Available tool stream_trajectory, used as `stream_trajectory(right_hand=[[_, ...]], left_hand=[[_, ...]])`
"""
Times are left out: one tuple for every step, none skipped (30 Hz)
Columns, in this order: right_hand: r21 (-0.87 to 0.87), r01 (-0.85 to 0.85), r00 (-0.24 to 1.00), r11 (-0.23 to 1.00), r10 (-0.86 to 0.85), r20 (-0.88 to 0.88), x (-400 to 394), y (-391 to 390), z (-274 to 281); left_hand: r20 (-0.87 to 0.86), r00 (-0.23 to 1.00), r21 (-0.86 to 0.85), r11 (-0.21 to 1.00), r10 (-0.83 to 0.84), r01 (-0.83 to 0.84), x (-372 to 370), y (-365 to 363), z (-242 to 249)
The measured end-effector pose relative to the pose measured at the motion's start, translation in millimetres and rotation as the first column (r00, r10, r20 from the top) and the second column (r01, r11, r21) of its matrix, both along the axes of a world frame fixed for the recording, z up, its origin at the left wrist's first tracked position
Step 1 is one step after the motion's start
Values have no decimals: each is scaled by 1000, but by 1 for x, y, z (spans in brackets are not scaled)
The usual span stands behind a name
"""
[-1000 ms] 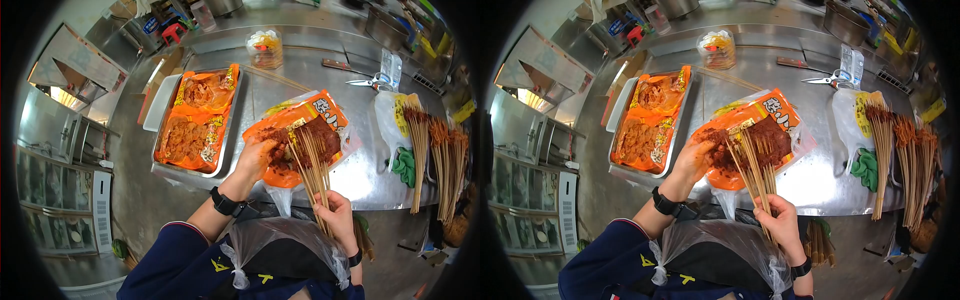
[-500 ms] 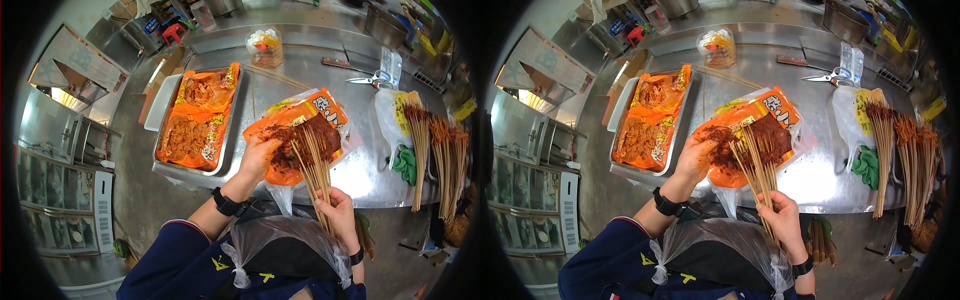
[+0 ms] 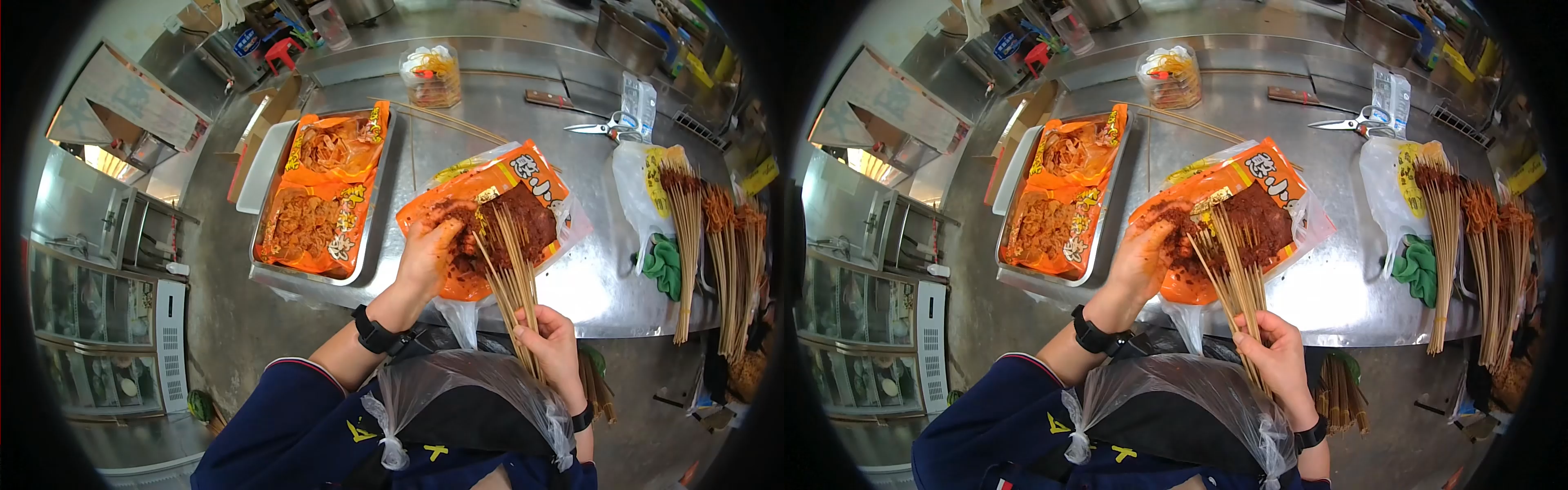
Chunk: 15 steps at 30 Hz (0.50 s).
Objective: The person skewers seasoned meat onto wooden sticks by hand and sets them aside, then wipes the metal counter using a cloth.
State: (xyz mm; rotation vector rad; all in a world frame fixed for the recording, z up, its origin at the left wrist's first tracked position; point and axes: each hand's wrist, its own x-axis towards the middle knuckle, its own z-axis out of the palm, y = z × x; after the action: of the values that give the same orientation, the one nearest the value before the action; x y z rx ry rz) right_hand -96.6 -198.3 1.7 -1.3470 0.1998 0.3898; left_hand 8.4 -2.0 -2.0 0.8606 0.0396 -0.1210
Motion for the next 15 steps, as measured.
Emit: stream_trajectory(right_hand=[[18,3,1000,1000,-3,-10,0,0,0],[19,4,1000,1000,-4,-10,0,0,0],[19,12,1000,1000,-12,-9,0,1,0],[19,21,1000,1000,-21,-8,0,1,-1],[20,22,1000,1000,-22,-8,-1,1,-1],[19,25,1000,999,-25,-4,-1,1,-1],[18,28,1000,999,-28,-1,-1,1,-1],[18,29,1000,999,-29,0,-1,1,-1],[20,27,1000,999,-27,2,0,1,-1],[21,26,1000,999,-26,3,0,1,-2],[20,26,1000,999,-26,3,0,1,-2],[27,32,999,999,-33,5,-1,1,-3],[35,38,999,999,-38,6,-1,1,-3],[35,37,999,999,-38,6,-1,1,-3],[41,39,999,998,-39,-2,-1,1,-3]], left_hand=[[-8,1000,39,999,-5,5,-1,0,0],[-16,1000,79,997,-10,11,-2,1,0],[-16,1000,79,997,-11,12,-3,0,1],[1,1000,69,998,5,-5,-5,-1,3],[17,1000,58,998,21,-22,-5,-2,3],[16,1000,58,998,20,-21,-6,-1,3],[33,999,80,996,21,-24,-6,-1,2],[51,998,102,994,23,-28,-6,0,2],[51,998,102,994,23,-28,-6,0,3],[85,996,116,992,30,-40,-7,-1,4],[120,992,130,990,37,-52,-8,-1,5],[120,992,130,990,37,-52,-8,-2,5],[114,992,122,991,44,-58,-8,-2,4],[108,993,114,991,52,-64,-9,-3,4],[108,993,114,991,52,-64,-9,-2,3]])
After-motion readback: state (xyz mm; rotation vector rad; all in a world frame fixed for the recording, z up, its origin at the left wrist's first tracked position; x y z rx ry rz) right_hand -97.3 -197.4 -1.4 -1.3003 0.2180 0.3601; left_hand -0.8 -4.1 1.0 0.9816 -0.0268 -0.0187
